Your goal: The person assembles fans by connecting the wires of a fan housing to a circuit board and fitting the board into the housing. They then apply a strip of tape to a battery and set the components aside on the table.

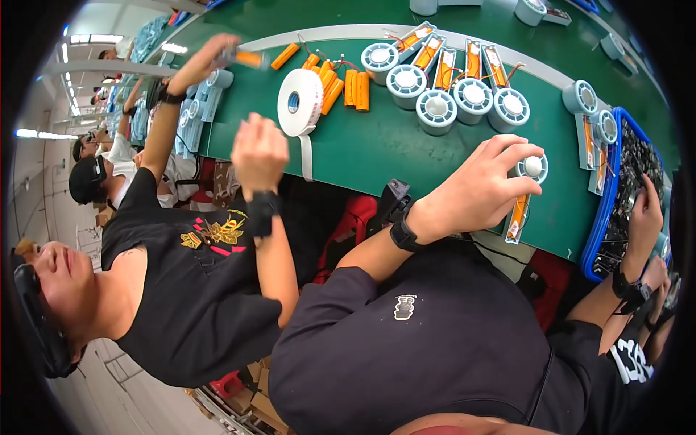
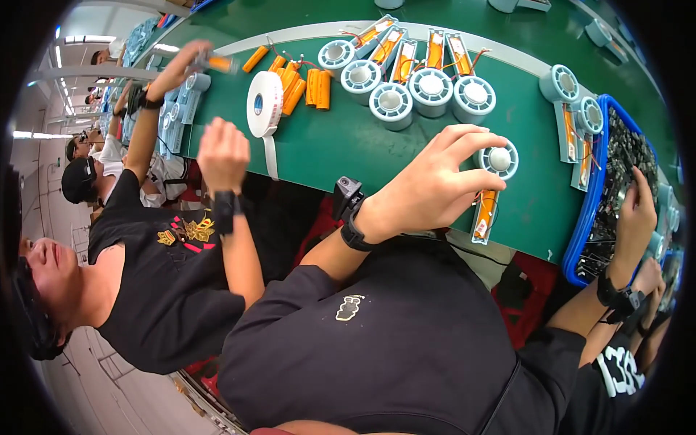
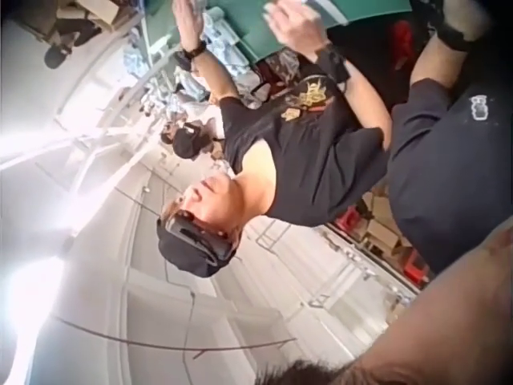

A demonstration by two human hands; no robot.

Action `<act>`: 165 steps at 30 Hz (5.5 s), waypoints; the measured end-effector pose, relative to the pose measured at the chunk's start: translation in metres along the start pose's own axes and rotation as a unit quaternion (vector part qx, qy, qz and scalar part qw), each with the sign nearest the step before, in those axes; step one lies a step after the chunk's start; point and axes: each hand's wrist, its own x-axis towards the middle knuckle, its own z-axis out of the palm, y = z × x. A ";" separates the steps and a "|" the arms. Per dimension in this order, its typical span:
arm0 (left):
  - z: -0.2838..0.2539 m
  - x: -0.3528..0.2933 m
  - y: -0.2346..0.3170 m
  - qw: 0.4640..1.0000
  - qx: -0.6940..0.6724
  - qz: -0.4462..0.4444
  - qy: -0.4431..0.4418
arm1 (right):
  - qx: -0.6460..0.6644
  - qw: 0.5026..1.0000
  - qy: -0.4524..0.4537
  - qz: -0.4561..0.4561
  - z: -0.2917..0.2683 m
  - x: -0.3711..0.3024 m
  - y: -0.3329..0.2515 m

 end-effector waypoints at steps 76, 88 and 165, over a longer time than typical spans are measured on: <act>0.034 -0.032 0.009 0.897 -0.332 -0.287 0.047 | 0.460 0.876 -0.109 -0.100 0.044 -0.093 -0.230; 0.027 -0.026 0.011 0.908 -0.312 -0.279 0.000 | 0.389 0.903 0.008 -0.183 0.049 -0.094 -0.232; 0.017 -0.029 -0.003 0.881 -0.346 -0.323 -0.022 | 0.285 0.923 -0.078 -0.246 0.041 -0.063 -0.235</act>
